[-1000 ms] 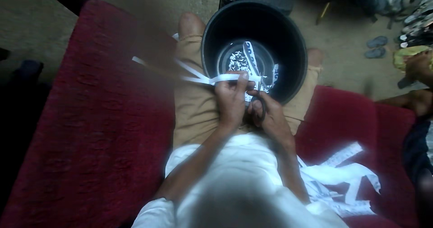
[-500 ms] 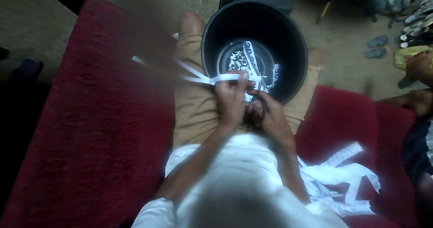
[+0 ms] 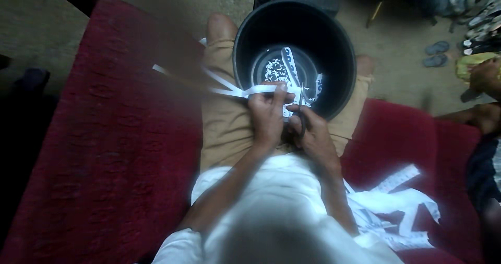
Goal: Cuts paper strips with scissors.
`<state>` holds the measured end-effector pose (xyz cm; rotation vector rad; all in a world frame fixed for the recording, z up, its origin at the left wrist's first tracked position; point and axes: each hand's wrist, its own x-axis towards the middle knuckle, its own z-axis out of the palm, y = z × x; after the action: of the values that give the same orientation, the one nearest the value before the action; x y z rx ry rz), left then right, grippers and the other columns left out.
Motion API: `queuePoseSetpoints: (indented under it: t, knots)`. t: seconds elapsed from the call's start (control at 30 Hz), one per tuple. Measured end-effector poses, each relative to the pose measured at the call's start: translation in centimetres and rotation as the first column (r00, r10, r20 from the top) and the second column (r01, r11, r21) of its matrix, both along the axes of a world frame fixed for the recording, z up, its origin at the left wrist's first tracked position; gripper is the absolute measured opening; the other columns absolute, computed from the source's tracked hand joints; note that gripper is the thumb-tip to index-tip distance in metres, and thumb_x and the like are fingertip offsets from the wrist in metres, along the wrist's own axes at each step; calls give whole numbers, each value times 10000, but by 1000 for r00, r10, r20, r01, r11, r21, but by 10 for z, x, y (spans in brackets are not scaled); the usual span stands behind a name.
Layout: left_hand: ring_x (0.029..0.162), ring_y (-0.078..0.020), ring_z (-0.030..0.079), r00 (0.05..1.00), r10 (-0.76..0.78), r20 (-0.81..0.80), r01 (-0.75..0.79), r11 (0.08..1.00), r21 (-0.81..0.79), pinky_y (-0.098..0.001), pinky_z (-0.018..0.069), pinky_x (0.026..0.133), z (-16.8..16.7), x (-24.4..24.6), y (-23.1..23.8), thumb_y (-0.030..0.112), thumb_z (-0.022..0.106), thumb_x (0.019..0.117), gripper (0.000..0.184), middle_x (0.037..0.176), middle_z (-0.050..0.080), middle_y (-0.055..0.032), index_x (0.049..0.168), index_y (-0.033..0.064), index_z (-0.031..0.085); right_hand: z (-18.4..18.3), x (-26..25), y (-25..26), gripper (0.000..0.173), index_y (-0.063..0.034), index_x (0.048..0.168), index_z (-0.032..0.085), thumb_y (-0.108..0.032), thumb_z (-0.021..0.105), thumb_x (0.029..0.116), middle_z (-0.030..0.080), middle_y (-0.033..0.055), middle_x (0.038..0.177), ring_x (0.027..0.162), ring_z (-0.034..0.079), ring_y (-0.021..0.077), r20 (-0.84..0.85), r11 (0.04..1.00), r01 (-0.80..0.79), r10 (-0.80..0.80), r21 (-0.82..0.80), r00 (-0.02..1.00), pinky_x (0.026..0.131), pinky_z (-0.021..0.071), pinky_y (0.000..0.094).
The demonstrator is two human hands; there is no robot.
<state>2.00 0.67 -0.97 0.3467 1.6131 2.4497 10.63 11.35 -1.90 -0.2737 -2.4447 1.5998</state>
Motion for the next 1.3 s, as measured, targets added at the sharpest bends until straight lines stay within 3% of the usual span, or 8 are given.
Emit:
queuePoseSetpoints:
  t: [0.23, 0.4, 0.5, 0.63, 1.03, 1.17, 1.3]
  knots:
    - [792, -106, 705, 1000, -7, 4, 7, 1000, -1, -270, 620, 749, 0, -2, -2, 172, 588, 1055, 177, 976, 693, -27, 1193, 63, 595, 1, 2, 0, 450, -135, 1376, 573, -446, 497, 1059, 634, 12, 792, 519, 541, 107, 48, 999, -53, 54, -7, 997, 431, 484, 267]
    - [799, -110, 705, 1000, 3, 8, -3, 1000, 23, -270, 620, 755, -1, -2, 1, 148, 596, 1048, 147, 968, 690, -31, 1166, 60, 600, 2, 0, 0, 391, -113, 1360, 573, -361, 500, 1067, 631, 20, 771, 500, 533, 110, 33, 998, -46, 44, 37, 998, 423, 477, 266]
    - [764, -181, 717, 998, 47, 42, -51, 994, 99, -345, 641, 748, -5, -8, 10, 39, 605, 1016, 90, 910, 699, -94, 1085, -18, 603, 1, -1, 0, 419, -107, 1349, 577, -404, 504, 1064, 626, 19, 759, 492, 533, 111, 21, 998, -35, 34, 58, 999, 417, 479, 271]
    - [773, -107, 702, 1000, -20, 0, 20, 1000, 23, -267, 622, 729, 0, 0, 0, 144, 587, 1052, 151, 964, 688, -36, 1174, 56, 601, 1, -2, 0, 440, -101, 1334, 584, -436, 502, 1060, 625, 17, 759, 491, 535, 107, 11, 998, -33, 33, 53, 999, 416, 483, 264]
    - [760, -105, 699, 1000, -18, 7, 18, 1000, 13, -261, 619, 716, 0, 1, 0, 156, 588, 1054, 154, 950, 690, -34, 1176, 63, 601, 0, -2, 1, 396, -95, 1319, 591, -389, 503, 1068, 622, 21, 763, 484, 521, 107, -2, 998, -23, 23, 59, 1000, 409, 470, 261]
    - [755, -178, 716, 997, 61, 52, -66, 993, 101, -340, 641, 736, -5, -9, 12, 28, 604, 1014, 80, 905, 698, -92, 1077, -21, 605, -2, -2, 1, 361, -106, 1317, 601, -352, 504, 1071, 613, 28, 740, 482, 526, 119, -6, 997, -15, 15, 73, 1000, 404, 471, 274]
    - [764, -171, 716, 997, 61, 52, -66, 994, 90, -337, 640, 751, -5, -8, 11, 25, 600, 1016, 80, 907, 698, -88, 1078, -25, 603, -3, -2, 0, 322, -105, 1311, 604, -298, 533, 1064, 607, 34, 730, 477, 519, 122, -14, 998, -8, 9, 69, 1000, 406, 469, 274]
